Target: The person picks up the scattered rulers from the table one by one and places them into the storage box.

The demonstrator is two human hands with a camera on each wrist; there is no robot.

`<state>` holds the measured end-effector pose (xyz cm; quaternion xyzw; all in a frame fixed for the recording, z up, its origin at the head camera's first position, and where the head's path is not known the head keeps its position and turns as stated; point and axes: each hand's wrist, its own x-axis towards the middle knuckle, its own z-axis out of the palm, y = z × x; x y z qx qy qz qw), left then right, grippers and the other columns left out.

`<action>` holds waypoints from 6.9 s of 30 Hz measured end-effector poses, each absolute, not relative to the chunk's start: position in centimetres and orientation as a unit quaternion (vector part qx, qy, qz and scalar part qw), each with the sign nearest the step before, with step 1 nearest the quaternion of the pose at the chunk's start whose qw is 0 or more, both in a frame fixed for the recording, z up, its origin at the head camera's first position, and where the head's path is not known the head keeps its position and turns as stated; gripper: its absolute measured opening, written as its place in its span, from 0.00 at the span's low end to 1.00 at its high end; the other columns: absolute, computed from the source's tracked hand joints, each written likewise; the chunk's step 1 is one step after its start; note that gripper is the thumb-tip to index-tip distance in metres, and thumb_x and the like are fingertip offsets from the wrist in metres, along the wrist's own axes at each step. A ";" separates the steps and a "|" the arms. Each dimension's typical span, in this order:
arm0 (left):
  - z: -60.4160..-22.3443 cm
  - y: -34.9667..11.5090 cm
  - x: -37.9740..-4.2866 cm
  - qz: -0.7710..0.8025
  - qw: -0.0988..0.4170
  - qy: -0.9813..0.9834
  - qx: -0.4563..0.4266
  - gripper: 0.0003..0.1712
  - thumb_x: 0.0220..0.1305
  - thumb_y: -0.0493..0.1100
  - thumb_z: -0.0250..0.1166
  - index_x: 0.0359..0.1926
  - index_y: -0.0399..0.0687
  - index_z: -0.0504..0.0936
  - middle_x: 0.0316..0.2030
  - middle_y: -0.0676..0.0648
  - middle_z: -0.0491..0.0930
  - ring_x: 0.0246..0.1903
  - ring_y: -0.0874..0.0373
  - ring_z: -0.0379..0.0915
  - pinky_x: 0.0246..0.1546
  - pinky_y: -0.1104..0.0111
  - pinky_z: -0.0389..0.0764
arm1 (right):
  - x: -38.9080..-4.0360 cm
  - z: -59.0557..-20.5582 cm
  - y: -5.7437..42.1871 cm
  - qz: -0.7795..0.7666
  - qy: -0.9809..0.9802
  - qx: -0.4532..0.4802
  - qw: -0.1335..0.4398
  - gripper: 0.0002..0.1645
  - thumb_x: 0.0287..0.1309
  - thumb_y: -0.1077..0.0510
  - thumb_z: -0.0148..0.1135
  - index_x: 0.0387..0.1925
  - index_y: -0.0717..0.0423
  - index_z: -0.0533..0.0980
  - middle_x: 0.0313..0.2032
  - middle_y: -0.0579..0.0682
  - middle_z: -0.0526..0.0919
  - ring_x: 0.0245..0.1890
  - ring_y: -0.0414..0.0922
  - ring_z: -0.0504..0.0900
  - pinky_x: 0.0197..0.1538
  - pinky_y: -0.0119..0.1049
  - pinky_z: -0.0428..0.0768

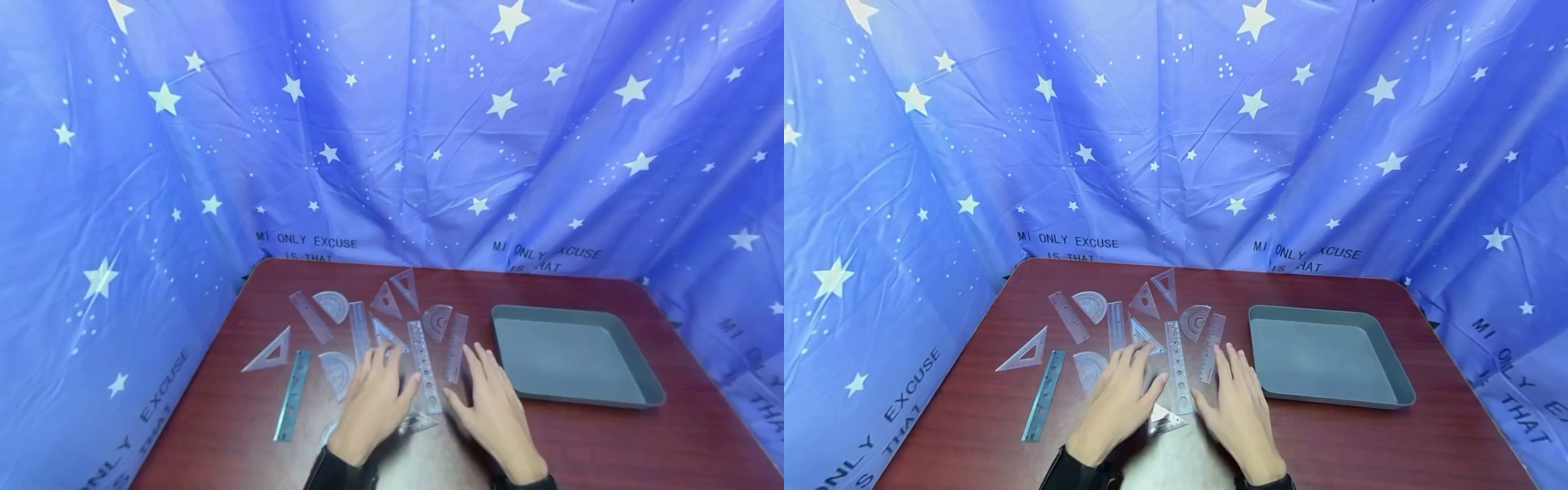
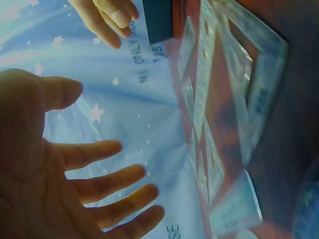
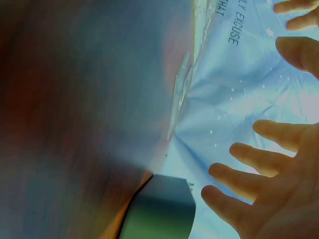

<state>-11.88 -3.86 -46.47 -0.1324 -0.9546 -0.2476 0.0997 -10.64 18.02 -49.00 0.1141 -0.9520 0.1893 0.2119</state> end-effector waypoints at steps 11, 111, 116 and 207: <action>-47.7 1.5 -14.7 -0.329 0.037 -0.942 -0.057 0.30 0.71 0.48 0.70 0.65 0.34 0.75 0.53 0.28 0.81 0.53 0.33 0.82 0.53 0.44 0.86 | -10.1 -48.5 19.0 0.225 -0.938 0.112 0.240 0.47 0.53 0.55 0.82 0.72 0.65 0.73 0.71 0.69 0.76 0.67 0.68 0.79 0.63 0.66 0.82; -46.6 4.2 -10.0 -0.158 0.397 -0.892 -0.147 0.21 0.42 0.37 0.79 0.42 0.49 0.89 0.37 0.51 0.84 0.32 0.59 0.73 0.28 0.71 0.74 | -14.1 -44.6 16.4 0.707 -0.699 -0.098 -0.041 0.23 0.75 0.66 0.58 0.67 0.70 0.72 0.44 0.51 0.88 0.39 0.37 0.90 0.33 0.29 0.87; -46.6 4.0 -9.8 -0.166 0.389 -0.894 -0.150 0.19 0.43 0.37 0.78 0.42 0.49 0.89 0.38 0.52 0.83 0.33 0.58 0.74 0.29 0.70 0.73 | -14.5 -44.2 16.2 0.704 -0.702 -0.099 -0.042 0.23 0.72 0.68 0.59 0.65 0.70 0.73 0.38 0.46 0.86 0.34 0.36 0.87 0.33 0.28 0.86; -46.6 -2.5 -10.7 -0.294 0.217 -0.930 -0.048 0.10 0.61 0.40 0.72 0.44 0.46 0.89 0.41 0.44 0.86 0.40 0.49 0.79 0.41 0.58 0.81 | -24.6 -42.3 35.2 0.124 -0.970 0.207 0.017 0.18 0.60 0.72 0.69 0.53 0.70 0.84 0.49 0.68 0.87 0.52 0.69 0.85 0.57 0.66 0.83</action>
